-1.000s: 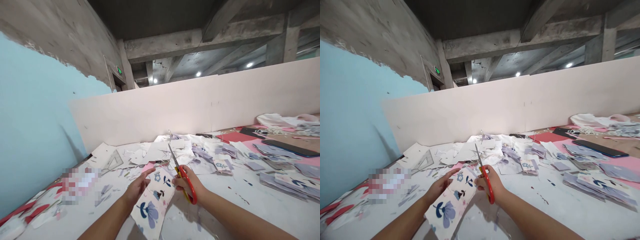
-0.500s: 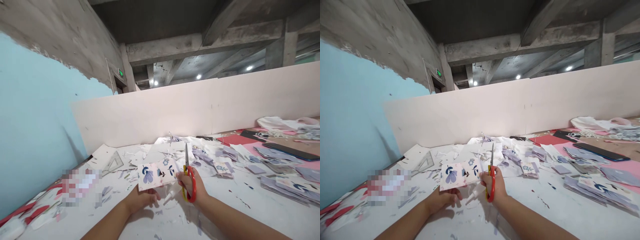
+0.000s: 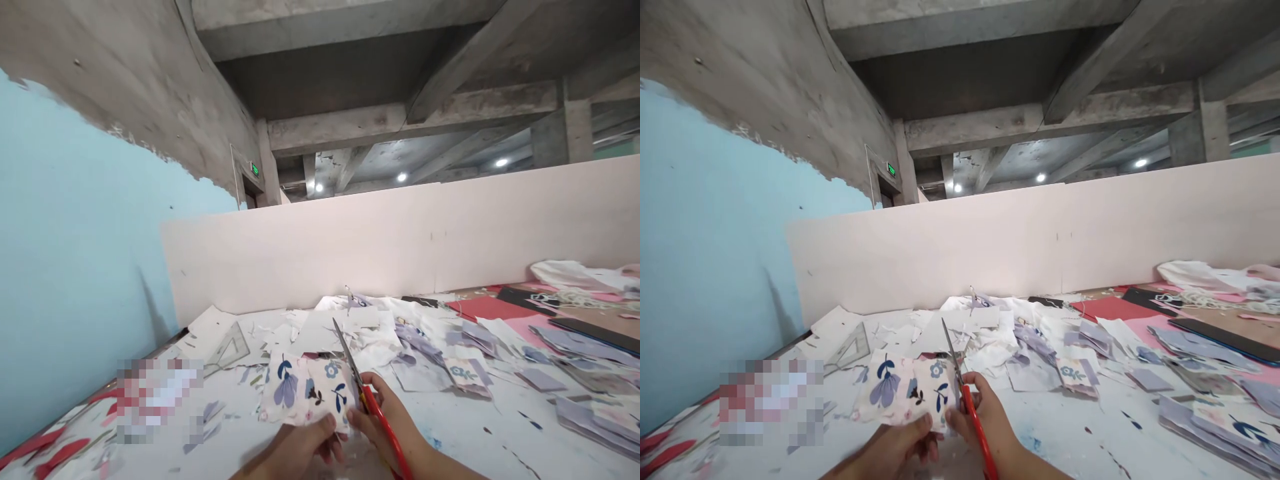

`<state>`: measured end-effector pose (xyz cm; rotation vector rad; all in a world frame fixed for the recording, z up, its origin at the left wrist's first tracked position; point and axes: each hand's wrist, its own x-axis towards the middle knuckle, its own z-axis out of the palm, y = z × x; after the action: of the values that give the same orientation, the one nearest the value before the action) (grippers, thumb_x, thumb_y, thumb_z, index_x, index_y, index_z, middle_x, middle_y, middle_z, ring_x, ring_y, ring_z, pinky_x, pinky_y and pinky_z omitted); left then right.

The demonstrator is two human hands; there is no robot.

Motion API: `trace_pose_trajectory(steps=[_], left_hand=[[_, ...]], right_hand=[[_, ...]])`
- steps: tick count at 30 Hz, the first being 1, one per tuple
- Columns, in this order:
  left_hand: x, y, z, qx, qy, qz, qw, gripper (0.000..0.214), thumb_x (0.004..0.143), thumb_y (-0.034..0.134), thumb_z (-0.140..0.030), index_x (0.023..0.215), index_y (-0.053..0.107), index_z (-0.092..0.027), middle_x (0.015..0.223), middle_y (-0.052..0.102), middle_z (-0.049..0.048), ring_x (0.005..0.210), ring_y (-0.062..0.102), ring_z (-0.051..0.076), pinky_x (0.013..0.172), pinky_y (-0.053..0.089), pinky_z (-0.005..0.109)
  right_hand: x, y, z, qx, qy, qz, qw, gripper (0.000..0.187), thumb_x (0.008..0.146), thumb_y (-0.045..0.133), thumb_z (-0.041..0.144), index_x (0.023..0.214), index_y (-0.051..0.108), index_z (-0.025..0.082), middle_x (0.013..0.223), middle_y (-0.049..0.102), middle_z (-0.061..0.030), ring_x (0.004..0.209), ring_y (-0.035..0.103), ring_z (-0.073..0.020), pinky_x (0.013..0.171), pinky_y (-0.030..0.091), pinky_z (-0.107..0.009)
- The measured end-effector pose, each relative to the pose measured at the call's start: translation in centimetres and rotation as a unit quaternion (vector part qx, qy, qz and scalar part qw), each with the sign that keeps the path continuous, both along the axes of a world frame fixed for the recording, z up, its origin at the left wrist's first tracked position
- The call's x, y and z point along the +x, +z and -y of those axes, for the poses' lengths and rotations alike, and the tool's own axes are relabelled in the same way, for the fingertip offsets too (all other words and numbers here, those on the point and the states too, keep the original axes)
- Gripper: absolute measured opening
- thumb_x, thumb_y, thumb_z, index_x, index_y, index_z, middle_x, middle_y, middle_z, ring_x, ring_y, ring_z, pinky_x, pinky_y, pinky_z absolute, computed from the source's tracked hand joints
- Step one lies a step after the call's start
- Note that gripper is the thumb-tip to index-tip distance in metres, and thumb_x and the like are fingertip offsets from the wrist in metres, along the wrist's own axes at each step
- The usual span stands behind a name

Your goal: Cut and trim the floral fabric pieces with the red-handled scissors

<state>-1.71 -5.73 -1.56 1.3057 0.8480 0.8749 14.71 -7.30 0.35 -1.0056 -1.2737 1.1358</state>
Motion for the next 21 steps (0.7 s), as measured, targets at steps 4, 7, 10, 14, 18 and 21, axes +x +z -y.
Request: trace_pose_trajectory(steps=[4, 7, 10, 14, 18, 21], left_hand=[[0.3, -0.2, -0.1, -0.013, -0.012, 0.024, 1.000, 0.053, 0.063, 0.061, -0.057, 0.082, 0.066, -0.008, 0.073, 0.066, 0.0118, 0.060, 0.058, 0.016, 0.057, 0.038, 0.025], [0.8, -0.3, -0.2, -0.013, 0.012, 0.045, 0.999, 0.054, 0.063, 0.062, -0.056, 0.087, 0.065, -0.008, 0.072, 0.066, 0.0117, 0.059, 0.058, 0.016, 0.057, 0.039, 0.026], [1.9, 0.6, -0.4, -0.032, 0.069, 0.044, 0.996, 0.052, 0.062, 0.061, -0.057, 0.078, 0.066, -0.007, 0.058, 0.063, 0.0093, 0.051, 0.054, 0.015, 0.053, 0.037, 0.026], [3.5, 3.8, -1.1, -0.024, 0.152, 0.092, 0.984, 0.043, 0.061, 0.063, -0.053, 0.064, 0.064, -0.010, 0.050, 0.060, 0.0061, 0.048, 0.048, 0.012, 0.052, 0.035, 0.024], [3.4, 4.6, -2.7, -0.011, 0.161, 0.093, 0.982, 0.039, 0.062, 0.065, -0.048, 0.065, 0.064, -0.009, 0.053, 0.061, 0.0063, 0.048, 0.046, 0.010, 0.053, 0.036, 0.024], [2.2, 2.0, -4.0, 0.006, 0.158, 0.051, 0.986, 0.040, 0.064, 0.062, -0.051, 0.060, 0.063, -0.011, 0.049, 0.058, 0.0059, 0.048, 0.047, 0.012, 0.052, 0.036, 0.025]], right_hand=[[0.3, 0.7, 0.4, 0.012, 0.035, -0.029, 0.999, 0.041, 0.056, 0.069, 0.026, 0.085, 0.040, 0.022, 0.052, 0.045, 0.0095, 0.050, 0.043, -0.0091, 0.050, 0.036, -0.020], [0.6, 1.1, 0.8, 0.006, 0.045, -0.027, 0.999, 0.040, 0.059, 0.069, 0.034, 0.084, 0.041, 0.022, 0.054, 0.045, 0.0086, 0.048, 0.041, -0.0089, 0.048, 0.034, -0.020], [0.7, 1.1, 1.0, 0.003, 0.024, -0.021, 1.000, 0.042, 0.062, 0.064, 0.049, 0.085, 0.042, 0.022, 0.054, 0.047, 0.0072, 0.042, 0.037, -0.0079, 0.043, 0.028, -0.020], [1.2, 0.3, 0.4, -0.006, -0.031, -0.019, 0.999, 0.045, 0.067, 0.050, 0.063, 0.086, 0.040, 0.023, 0.048, 0.044, 0.0075, 0.038, 0.031, -0.0079, 0.039, 0.022, -0.020], [1.9, -0.7, -1.0, 0.018, -0.106, -0.001, 0.994, 0.048, 0.063, 0.054, 0.065, 0.085, 0.038, 0.025, 0.048, 0.032, 0.0102, 0.042, 0.031, -0.0080, 0.042, 0.026, -0.019], [2.5, -1.4, -2.1, 0.014, -0.123, -0.009, 0.992, 0.047, 0.064, 0.051, 0.066, 0.084, 0.037, 0.026, 0.050, 0.029, 0.0099, 0.043, 0.030, -0.0082, 0.042, 0.026, -0.019]])
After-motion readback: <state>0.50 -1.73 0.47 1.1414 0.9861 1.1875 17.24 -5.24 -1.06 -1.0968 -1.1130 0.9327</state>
